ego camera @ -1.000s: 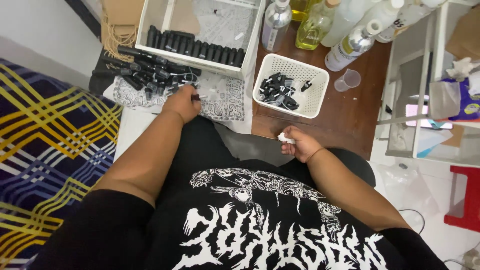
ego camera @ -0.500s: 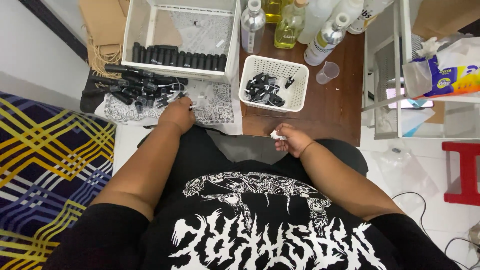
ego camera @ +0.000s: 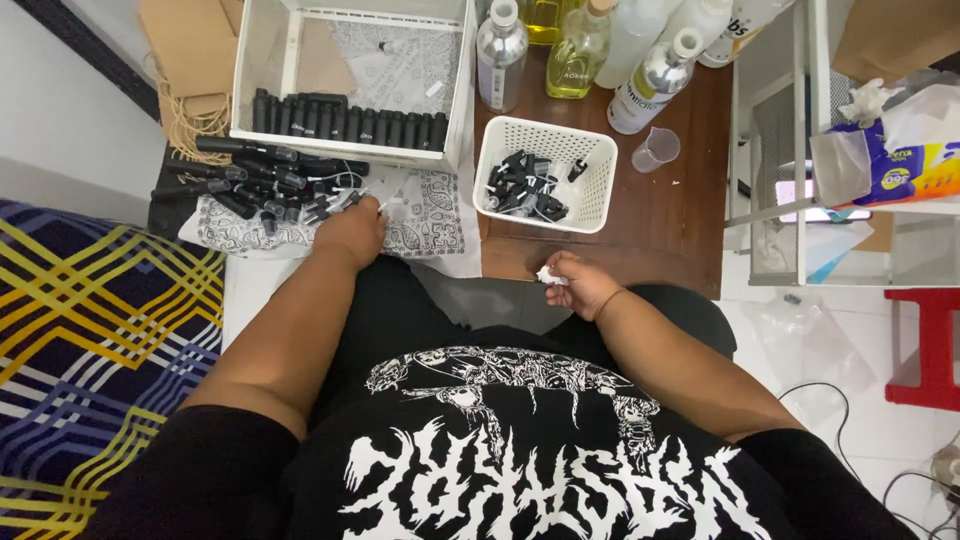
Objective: Assembling perfume sprayer heads by attaching plastic tubes to the caps.
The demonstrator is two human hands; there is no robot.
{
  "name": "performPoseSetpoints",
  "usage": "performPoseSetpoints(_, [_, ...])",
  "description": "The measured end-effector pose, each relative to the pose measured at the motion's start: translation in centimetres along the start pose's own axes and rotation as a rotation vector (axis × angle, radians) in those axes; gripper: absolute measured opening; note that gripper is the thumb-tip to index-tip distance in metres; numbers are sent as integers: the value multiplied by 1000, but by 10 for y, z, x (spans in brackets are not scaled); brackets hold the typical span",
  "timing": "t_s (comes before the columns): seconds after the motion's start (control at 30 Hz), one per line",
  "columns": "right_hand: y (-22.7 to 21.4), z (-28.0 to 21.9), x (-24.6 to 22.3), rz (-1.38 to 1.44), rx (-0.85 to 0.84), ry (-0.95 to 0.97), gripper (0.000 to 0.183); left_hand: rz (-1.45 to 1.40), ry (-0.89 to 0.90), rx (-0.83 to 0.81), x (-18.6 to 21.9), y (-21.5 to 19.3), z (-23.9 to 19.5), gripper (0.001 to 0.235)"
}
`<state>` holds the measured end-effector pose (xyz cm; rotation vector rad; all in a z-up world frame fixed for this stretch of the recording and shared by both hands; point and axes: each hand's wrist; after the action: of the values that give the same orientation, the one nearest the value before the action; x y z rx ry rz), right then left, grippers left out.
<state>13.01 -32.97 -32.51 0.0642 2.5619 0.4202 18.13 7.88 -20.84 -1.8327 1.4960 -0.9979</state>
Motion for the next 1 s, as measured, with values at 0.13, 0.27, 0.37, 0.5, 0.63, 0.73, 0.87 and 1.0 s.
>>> performPoseSetpoints(0.13, [3, -1, -2, -22, 17, 12, 17, -24, 8, 9, 21, -26, -23, 40])
performPoseSetpoints(0.27, [1, 1, -1, -14, 14, 9, 16, -88, 84, 43, 11, -16, -11, 43])
performPoseSetpoints(0.37, [6, -6, -4, -9, -13, -28, 19, -127, 188, 133, -10, 15, 14, 42])
performPoseSetpoints(0.5, [24, -32, -20, 13, -46, -113, 26, -471, 251, 303, -3, 24, 2, 35])
performPoseSetpoints(0.63, [42, -63, -46, 66, -66, -188, 29, -725, 199, 265, 43, 0, -38, 27])
performPoseSetpoints(0.73, [62, -95, -67, 113, -122, -301, 28, -1251, 241, 233, 81, -16, -60, 13])
performPoseSetpoints(0.87, [98, -150, -105, 71, -197, -483, 35, -1418, 439, 119, 130, -60, -113, 18])
performPoseSetpoints(1.0, [132, -202, -125, 56, -309, -668, 45, -1560, 545, -103, 163, -69, -162, 25])
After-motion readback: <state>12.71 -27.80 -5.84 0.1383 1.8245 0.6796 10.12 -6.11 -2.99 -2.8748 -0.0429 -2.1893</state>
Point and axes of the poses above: each hand's wrist, its own z-axis towards the middle knuckle, its own y-axis out of the palm, x = y × z, and after that the axes turned 6 degrees about y, right-handed
